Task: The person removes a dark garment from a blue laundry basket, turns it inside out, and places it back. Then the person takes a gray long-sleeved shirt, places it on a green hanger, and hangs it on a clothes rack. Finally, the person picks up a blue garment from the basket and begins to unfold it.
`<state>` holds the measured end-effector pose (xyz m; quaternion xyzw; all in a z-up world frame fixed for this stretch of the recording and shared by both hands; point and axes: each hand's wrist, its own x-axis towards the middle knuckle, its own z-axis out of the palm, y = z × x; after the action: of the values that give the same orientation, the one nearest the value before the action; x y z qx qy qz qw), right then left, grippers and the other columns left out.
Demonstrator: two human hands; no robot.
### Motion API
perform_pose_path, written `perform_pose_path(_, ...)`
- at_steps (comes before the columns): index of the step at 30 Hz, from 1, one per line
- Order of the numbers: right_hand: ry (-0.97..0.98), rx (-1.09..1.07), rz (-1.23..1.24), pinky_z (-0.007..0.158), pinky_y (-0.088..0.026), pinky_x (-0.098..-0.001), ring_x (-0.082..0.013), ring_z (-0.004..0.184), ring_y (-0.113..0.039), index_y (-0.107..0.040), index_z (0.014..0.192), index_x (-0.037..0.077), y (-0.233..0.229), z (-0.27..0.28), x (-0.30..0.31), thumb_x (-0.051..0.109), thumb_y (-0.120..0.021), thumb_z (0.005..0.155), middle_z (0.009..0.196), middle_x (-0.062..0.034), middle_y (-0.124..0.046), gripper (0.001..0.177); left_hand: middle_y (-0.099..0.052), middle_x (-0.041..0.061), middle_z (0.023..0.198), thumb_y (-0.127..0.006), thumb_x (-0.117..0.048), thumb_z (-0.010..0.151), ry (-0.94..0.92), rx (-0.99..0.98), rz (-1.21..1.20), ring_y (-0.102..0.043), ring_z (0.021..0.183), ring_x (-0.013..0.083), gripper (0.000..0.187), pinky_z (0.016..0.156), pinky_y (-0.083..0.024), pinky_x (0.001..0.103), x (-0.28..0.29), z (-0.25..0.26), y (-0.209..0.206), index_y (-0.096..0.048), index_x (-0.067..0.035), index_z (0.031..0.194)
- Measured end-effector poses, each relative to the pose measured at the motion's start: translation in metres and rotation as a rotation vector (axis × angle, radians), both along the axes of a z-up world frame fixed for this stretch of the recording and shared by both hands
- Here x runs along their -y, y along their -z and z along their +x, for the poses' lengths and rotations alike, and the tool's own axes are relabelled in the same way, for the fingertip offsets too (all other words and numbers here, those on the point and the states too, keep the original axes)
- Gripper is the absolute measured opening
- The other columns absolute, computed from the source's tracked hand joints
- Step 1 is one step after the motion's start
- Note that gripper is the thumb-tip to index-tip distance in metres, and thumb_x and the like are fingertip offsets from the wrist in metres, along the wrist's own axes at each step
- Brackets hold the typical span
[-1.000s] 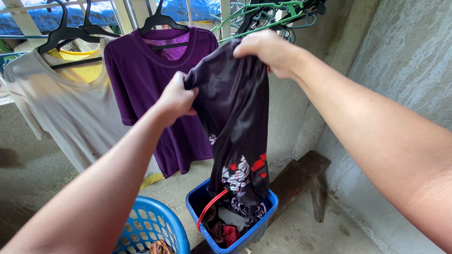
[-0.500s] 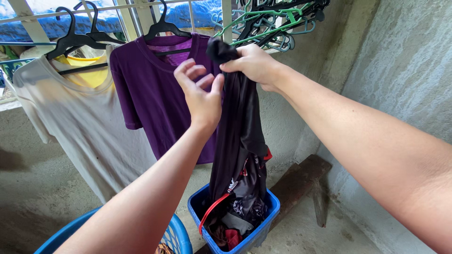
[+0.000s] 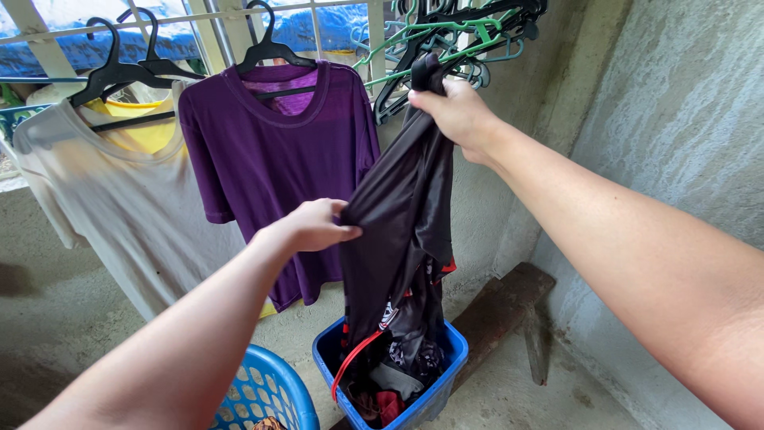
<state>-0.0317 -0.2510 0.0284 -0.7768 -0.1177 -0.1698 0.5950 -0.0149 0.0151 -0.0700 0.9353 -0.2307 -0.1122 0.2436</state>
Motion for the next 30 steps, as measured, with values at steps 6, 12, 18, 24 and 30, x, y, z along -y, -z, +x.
perform_pose_path(6, -0.124, -0.131, -0.187, 0.091, -0.052, -0.0307, -0.0122, 0.096, -0.066, -0.063, 0.114, 0.011, 0.000, -0.016, -0.007, 0.018, -0.082, 0.077, 0.102, 0.0009, -0.070, 0.042, -0.065, 0.006, 0.090, -0.073, -0.034, 0.090, -0.105, -0.002, -0.552, -0.065, 0.072, 0.0199, 0.038, 0.060, -0.060, 0.037, -0.005, 0.009, -0.044, -0.058, -0.007, 0.112)
perform_pose_path(12, -0.165, -0.039, -0.322, 0.097, -0.052, -0.0318, -0.0148, 0.106, -0.069, -0.069, 0.122, 0.006, 0.003, -0.008, -0.048, 0.022, -0.083, 0.069, 0.115, -0.0061, -0.075, 0.057, -0.065, 0.015, 0.121, -0.084, -0.036, 0.087, 0.105, 0.406, -0.828, -0.066, 0.098, 0.0223, 0.059, 0.083, -0.059, 0.037, 0.038, 0.019, -0.077, -0.054, -0.011, 0.132)
perform_pose_path(18, -0.049, 0.137, 0.327, 0.089, -0.057, -0.0395, -0.0178, 0.093, -0.073, -0.065, 0.101, -0.006, -0.045, 0.036, -0.058, 0.015, -0.080, 0.082, 0.100, -0.0132, -0.076, 0.032, -0.042, 0.026, 0.148, -0.099, -0.045, 0.042, -0.291, 0.081, -0.680, -0.047, 0.139, 0.0333, 0.161, 0.114, -0.040, 0.043, 0.038, -0.034, 0.005, 0.008, -0.020, 0.160)
perform_pose_path(24, -0.196, -0.200, 0.989, 0.080, -0.062, -0.0520, -0.0317, 0.086, -0.073, -0.060, 0.102, -0.001, -0.033, 0.061, -0.037, 0.015, -0.066, 0.083, 0.095, -0.0150, -0.071, 0.026, -0.062, 0.023, 0.134, -0.088, -0.022, 0.064, -0.394, -0.009, -0.723, -0.064, 0.120, 0.0290, 0.108, 0.103, -0.051, 0.040, 0.057, -0.037, 0.007, -0.021, -0.012, 0.149)
perform_pose_path(30, 0.300, -0.944, 0.753, 0.100, -0.034, -0.0585, -0.0299, 0.115, -0.054, -0.055, 0.115, 0.006, 0.061, -0.015, 0.031, 0.033, -0.066, 0.083, 0.124, -0.0104, -0.060, 0.043, -0.065, 0.015, 0.118, -0.072, -0.004, 0.075, -0.551, -0.061, -0.927, -0.067, 0.098, 0.0199, 0.087, 0.079, -0.057, 0.035, 0.044, -0.027, -0.015, -0.031, -0.022, 0.150)
